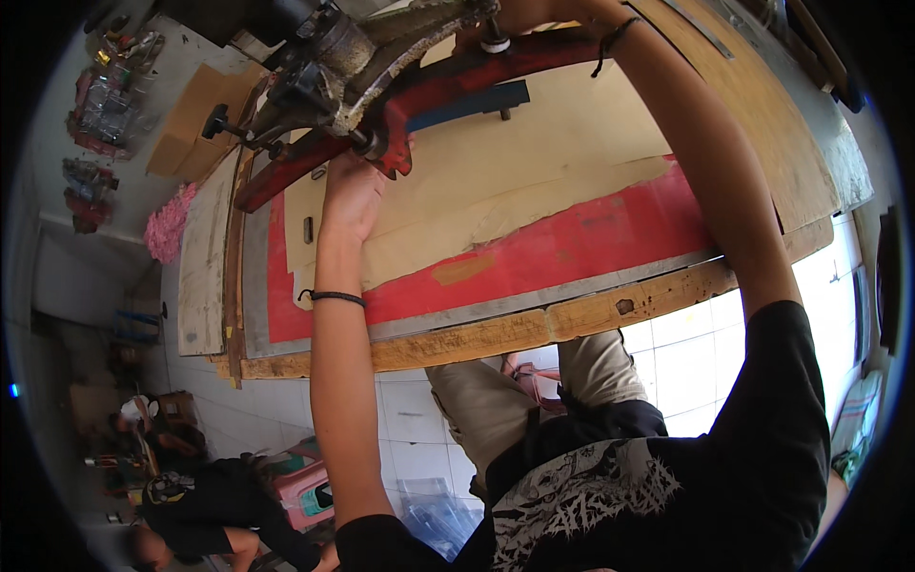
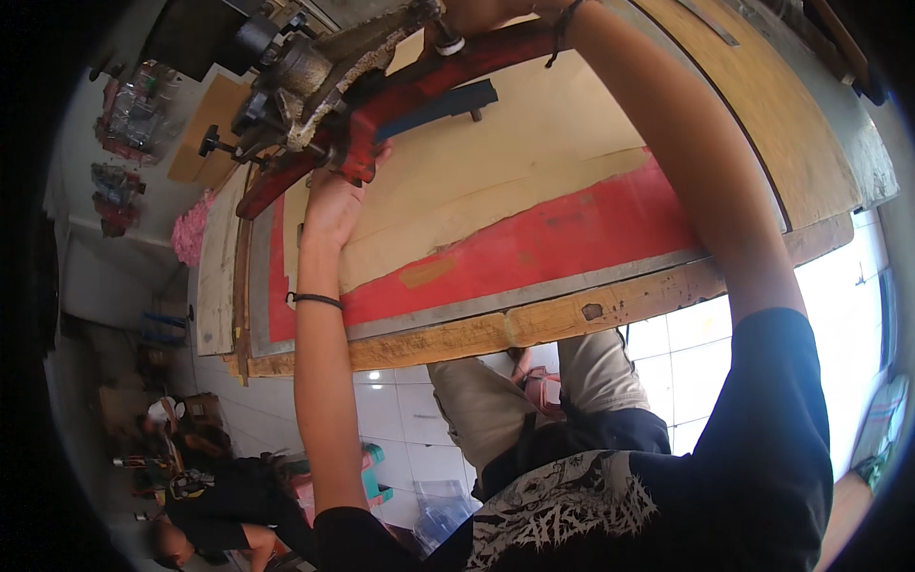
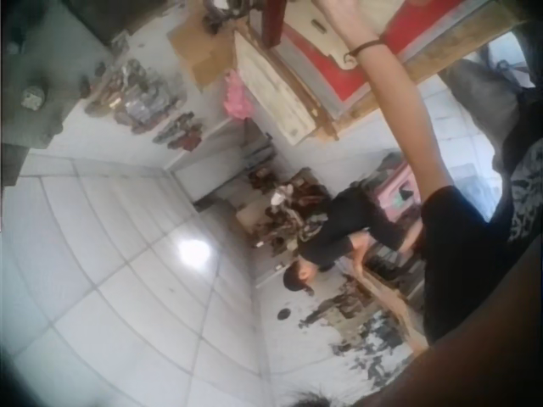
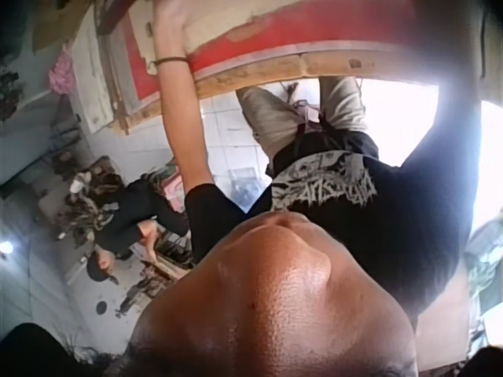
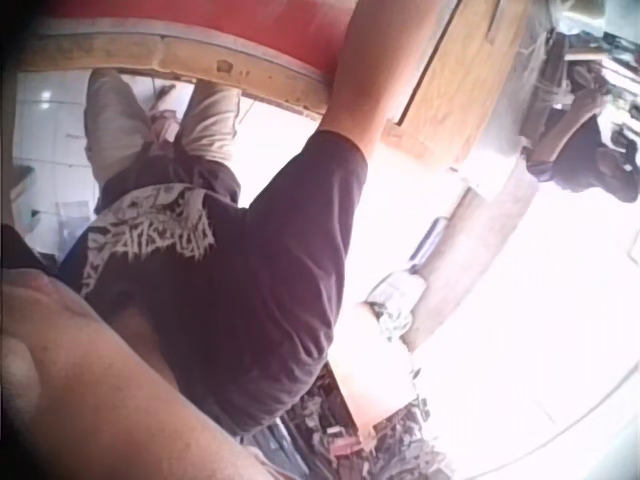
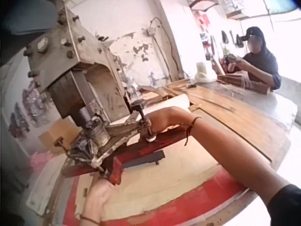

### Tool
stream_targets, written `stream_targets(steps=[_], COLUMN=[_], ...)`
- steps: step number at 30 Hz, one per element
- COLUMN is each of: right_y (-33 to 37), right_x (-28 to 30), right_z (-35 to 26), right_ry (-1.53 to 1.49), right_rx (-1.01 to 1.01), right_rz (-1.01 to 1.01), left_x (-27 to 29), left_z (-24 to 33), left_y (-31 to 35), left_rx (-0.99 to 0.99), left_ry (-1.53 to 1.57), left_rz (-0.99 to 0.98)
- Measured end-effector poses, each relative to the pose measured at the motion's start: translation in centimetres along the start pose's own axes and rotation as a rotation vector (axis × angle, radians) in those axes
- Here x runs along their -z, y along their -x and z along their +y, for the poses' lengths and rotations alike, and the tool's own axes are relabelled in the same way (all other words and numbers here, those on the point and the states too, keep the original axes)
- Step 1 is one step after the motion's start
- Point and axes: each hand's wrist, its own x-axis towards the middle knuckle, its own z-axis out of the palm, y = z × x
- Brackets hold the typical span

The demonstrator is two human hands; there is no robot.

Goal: The person uses a screen printing machine to apply logos to fabric bags, aligning the fabric and using a squeegee to spread ink across the screen.

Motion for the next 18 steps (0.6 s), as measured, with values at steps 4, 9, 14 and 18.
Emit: stream_targets(steps=[4, 9, 14, 18], right_y=[0.6, -0.4, 0.5, 0.9], right_x=[-0.7, -0.5, -0.4, -0.3], right_z=[-0.1, -0.8, -0.8, -1.2], right_ry=[-0.152, -0.02, -0.165, 0.03], right_rx=[0.05, 0.048, -0.056, -0.098], right_rz=[0.054, -0.068, -0.045, 0.049], left_x=[0.0, 1.3, 1.9, 1.4], left_z=[0.3, -0.2, -0.6, -0.6], left_y=[0.3, 0.1, -0.9, -1.1], left_rx=[0.01, 0.011, 0.037, 0.023], left_ry=[0.026, 0.066, 0.136, 0.132], left_rz=[0.031, 0.009, 0.016, -0.007])
